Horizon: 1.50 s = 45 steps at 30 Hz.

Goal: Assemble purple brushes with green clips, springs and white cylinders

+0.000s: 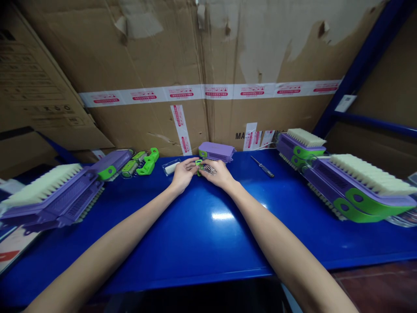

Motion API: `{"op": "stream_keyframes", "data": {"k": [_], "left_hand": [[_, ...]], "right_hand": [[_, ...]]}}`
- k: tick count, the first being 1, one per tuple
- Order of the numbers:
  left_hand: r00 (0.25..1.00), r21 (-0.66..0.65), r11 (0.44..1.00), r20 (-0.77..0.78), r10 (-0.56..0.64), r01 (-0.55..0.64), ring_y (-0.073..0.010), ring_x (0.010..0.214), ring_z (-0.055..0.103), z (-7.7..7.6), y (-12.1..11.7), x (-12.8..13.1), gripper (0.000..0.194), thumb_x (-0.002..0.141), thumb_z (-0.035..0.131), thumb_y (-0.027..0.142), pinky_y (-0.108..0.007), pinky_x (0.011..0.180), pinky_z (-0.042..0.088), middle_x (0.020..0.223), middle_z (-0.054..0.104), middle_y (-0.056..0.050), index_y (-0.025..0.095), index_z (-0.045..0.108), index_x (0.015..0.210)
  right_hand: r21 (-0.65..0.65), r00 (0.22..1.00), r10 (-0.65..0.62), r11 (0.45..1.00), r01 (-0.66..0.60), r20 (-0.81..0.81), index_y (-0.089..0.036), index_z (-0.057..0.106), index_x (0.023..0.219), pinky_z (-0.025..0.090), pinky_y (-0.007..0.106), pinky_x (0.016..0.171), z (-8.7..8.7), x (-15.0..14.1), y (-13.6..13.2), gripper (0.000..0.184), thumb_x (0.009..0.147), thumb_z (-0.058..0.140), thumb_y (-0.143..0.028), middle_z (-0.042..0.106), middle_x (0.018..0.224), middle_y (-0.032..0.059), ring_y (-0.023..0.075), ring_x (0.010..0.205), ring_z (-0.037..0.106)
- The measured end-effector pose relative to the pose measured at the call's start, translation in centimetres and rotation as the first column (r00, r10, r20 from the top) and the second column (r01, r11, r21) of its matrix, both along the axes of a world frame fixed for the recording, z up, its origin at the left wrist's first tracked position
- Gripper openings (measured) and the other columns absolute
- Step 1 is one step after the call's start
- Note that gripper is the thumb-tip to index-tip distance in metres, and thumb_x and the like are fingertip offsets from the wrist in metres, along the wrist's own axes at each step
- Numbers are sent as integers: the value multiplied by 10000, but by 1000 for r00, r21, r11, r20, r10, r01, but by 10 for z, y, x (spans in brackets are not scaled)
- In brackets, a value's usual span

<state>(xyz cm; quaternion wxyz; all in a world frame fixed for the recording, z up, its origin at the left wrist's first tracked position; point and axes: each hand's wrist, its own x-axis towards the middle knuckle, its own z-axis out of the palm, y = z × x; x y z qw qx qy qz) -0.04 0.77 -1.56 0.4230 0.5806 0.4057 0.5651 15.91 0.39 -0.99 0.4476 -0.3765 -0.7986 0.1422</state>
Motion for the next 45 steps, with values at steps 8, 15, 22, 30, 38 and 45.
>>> {"op": "stream_keyframes", "data": {"k": [8,15,22,30,38,45], "left_hand": [[996,24,997,-45,-71,73,-138,742,660,0,1,0,331,712,601,85,-256,707,532,817,719,-47,140,650,1035],[991,7,995,-99,-94,96,-147,786,661,3,0,1,411,692,550,7,-305,805,526,874,718,-68,125,630,1077],[992,4,997,-100,-81,82,-165,796,664,3,-1,2,392,708,549,15,-318,805,523,881,710,-86,102,622,1084],[986,7,991,-105,-129,131,-163,823,655,0,2,2,462,664,575,-12,-289,780,524,899,711,-85,117,623,1105],[987,1,997,-139,-79,79,-147,798,650,1,1,3,425,711,533,-3,-271,768,512,905,708,-83,102,605,1117],[989,4,998,-134,-61,62,-148,813,650,3,0,3,377,743,514,4,-265,762,505,889,707,-79,103,611,1094]], "right_hand": [[25,999,6,1000,-7,34,-213,705,1018,515,328,824,0,2,1,263,767,632,-243,728,985,69,203,887,684],[-49,997,-65,997,66,31,-200,725,920,522,277,654,3,-1,-2,195,762,645,-281,737,826,56,174,687,679],[15,994,-19,1000,17,111,-185,707,992,514,285,745,6,3,-2,275,742,596,-158,736,914,63,182,789,683],[-34,990,-68,997,73,125,-211,715,907,509,256,690,11,1,-6,162,764,639,-217,738,844,50,180,735,684],[-9,952,-131,990,139,275,-227,687,1029,501,255,755,15,2,-11,245,797,618,-266,731,975,59,195,867,688],[36,959,-120,993,115,258,-237,684,1037,504,278,776,12,2,-9,274,768,635,-237,726,1001,59,212,902,681]]}}
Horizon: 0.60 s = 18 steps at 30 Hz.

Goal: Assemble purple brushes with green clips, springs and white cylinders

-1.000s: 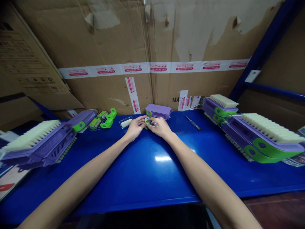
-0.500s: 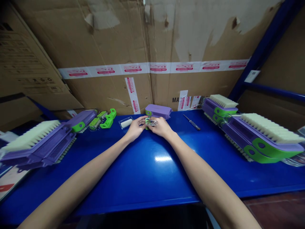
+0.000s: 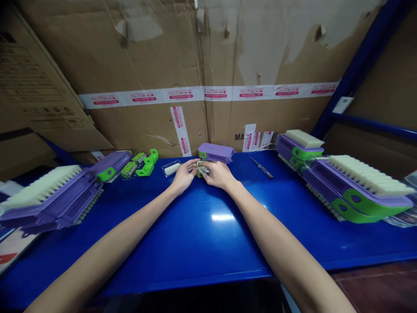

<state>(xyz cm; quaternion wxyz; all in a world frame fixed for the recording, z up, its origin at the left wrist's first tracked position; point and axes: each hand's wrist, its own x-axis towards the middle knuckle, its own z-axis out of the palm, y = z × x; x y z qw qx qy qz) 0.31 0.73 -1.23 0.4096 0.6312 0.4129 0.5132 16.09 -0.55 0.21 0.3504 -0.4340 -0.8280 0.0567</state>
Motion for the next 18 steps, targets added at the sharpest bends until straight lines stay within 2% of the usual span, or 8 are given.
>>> {"op": "stream_keyframes", "data": {"k": [5,8,14,18], "left_hand": [[997,-45,997,51,-66,68,-145,824,646,1,1,-3,409,723,549,0,-296,828,494,913,707,-79,108,610,1113],[989,-95,987,84,-123,131,-159,853,647,2,1,-6,447,695,607,8,-311,848,486,932,705,-96,89,602,1134],[979,-156,969,108,-174,189,-164,830,648,2,2,-9,471,673,649,38,-311,813,490,889,706,-79,106,616,1137],[978,-178,965,115,-173,191,-178,841,650,3,1,-8,475,667,653,49,-316,806,487,903,708,-93,101,621,1137]], "right_hand": [[-23,989,54,998,-58,-140,-186,702,985,514,294,728,-4,1,5,228,779,609,-211,735,939,81,216,815,694],[-39,979,69,996,-78,-193,-190,713,925,509,305,755,-6,-1,9,175,783,611,-200,736,918,73,226,854,688],[-184,964,4,981,-55,-265,-180,708,828,485,276,646,-3,-2,9,113,735,650,-152,724,729,30,190,684,667],[-200,964,-6,979,-49,-267,-171,697,791,456,263,626,-1,-3,7,78,726,659,-151,704,684,22,168,636,635]]}}
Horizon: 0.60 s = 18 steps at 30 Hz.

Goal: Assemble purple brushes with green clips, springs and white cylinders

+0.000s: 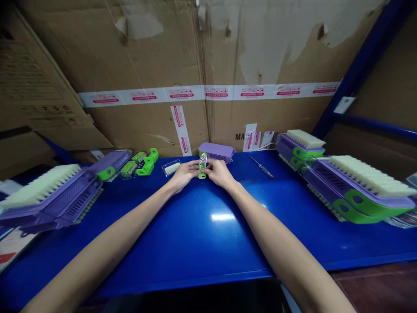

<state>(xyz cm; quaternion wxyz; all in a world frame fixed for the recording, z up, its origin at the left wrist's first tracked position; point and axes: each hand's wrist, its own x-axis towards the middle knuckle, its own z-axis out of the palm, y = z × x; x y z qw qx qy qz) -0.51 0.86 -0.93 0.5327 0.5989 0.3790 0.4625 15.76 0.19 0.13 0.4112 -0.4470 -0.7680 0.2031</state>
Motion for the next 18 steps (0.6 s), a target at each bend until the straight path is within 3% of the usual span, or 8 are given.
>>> {"op": "stream_keyframes", "data": {"k": [8,18], "left_hand": [[1000,-26,999,3,-26,26,-179,791,651,6,-3,3,436,628,660,51,-309,784,478,866,717,-92,101,665,1061],[1000,-94,996,-7,-4,4,-167,731,642,10,-4,5,491,610,605,-4,-265,663,455,884,724,-105,97,668,1087]], "right_hand": [[-3,999,-35,999,35,41,-166,657,769,389,234,576,-1,-4,2,48,721,659,-157,640,603,-11,132,573,558],[-14,995,-69,997,71,75,-169,623,744,387,233,574,1,-6,3,48,706,640,-145,612,585,-21,137,577,554]]}}
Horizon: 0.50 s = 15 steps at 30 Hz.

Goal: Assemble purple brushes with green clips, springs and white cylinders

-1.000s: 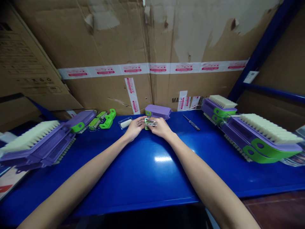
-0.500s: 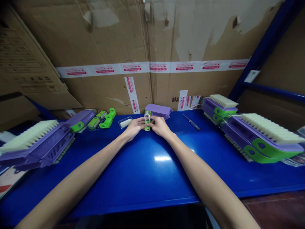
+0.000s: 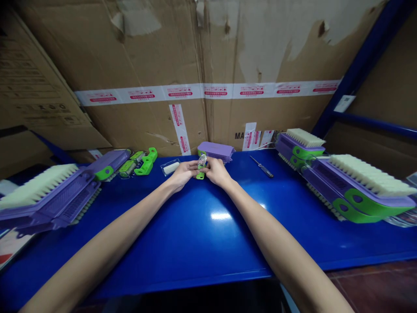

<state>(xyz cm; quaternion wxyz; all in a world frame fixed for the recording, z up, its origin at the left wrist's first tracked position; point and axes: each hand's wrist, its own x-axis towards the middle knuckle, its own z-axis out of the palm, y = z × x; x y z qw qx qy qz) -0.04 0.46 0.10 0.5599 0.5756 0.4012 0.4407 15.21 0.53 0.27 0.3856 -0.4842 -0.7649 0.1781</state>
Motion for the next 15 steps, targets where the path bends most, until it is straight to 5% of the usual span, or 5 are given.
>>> {"op": "stream_keyframes", "data": {"k": [7,15], "left_hand": [[996,-37,996,50,-75,77,-166,780,634,-1,3,-4,543,584,601,-26,-299,752,457,919,725,-93,116,669,1104],[1000,-49,998,13,-27,27,-93,573,550,4,1,1,486,563,562,-9,-216,531,368,790,711,-62,112,702,1012]], "right_hand": [[53,993,64,997,-59,-96,-192,615,801,441,259,677,-7,2,3,103,708,642,-156,685,770,6,173,733,619],[55,998,41,998,-39,-38,-193,611,815,380,228,601,-1,-1,-3,130,708,576,-129,658,695,-4,143,632,579]]}}
